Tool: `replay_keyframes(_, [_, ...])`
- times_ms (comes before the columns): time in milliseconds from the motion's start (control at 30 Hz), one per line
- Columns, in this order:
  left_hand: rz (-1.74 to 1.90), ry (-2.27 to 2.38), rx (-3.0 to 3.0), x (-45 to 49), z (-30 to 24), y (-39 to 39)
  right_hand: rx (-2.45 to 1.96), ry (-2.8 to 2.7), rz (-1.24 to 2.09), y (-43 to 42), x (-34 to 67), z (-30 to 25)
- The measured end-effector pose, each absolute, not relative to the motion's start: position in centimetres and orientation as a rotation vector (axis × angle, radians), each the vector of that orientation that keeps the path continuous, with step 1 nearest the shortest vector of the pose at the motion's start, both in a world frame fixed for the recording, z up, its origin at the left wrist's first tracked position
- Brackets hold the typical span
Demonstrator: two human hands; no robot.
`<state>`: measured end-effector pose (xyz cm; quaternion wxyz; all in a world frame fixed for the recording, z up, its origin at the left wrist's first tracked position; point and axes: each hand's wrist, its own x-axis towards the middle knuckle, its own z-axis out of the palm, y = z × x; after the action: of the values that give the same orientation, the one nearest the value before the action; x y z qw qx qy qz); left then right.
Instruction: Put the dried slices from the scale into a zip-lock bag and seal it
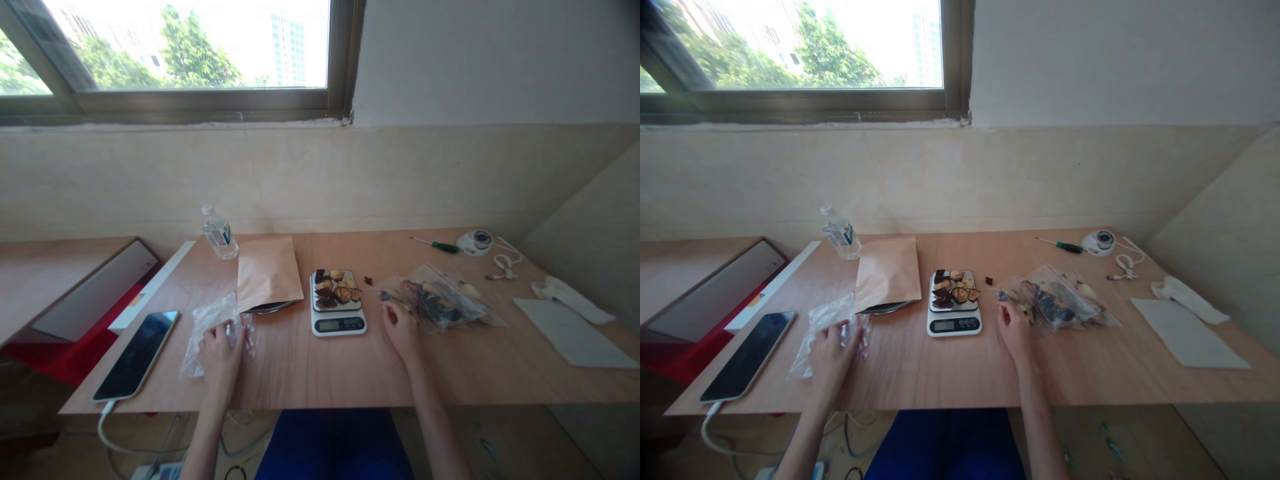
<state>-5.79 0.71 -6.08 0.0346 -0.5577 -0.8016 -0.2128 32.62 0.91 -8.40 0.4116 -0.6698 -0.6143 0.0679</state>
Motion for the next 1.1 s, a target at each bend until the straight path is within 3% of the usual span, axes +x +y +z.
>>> replay_keyframes(200, [-0.972, -2.482, -1.833, -6.7, -6.0, 1.4, -1.690, -1.560, 0.148, 0.9, 32.6, -8.7])
replay_keyframes(333, [-1.285, -2.589, -1.603, -6.6, -5.0, 1.3, -1.657, -1.556, 0.148, 0.8, 32.6, -8.6])
replay_keyframes(567, [-1.722, -2.271, -1.333, -2.7, -0.6, -1.5, -1.499, -1.483, 0.110, 0.0, 30.9, -6.8])
replay_keyframes(900, [-1.951, -1.960, -2.141, 6.3, -0.2, -3.9, -1.189, -1.585, 0.893, -4.1, 19.3, 1.1])
replay_keyframes(1100, [-2.179, -2.284, -1.812, 6.8, 0.5, -3.7, -1.347, -1.415, 0.998, -3.2, 22.1, 0.0])
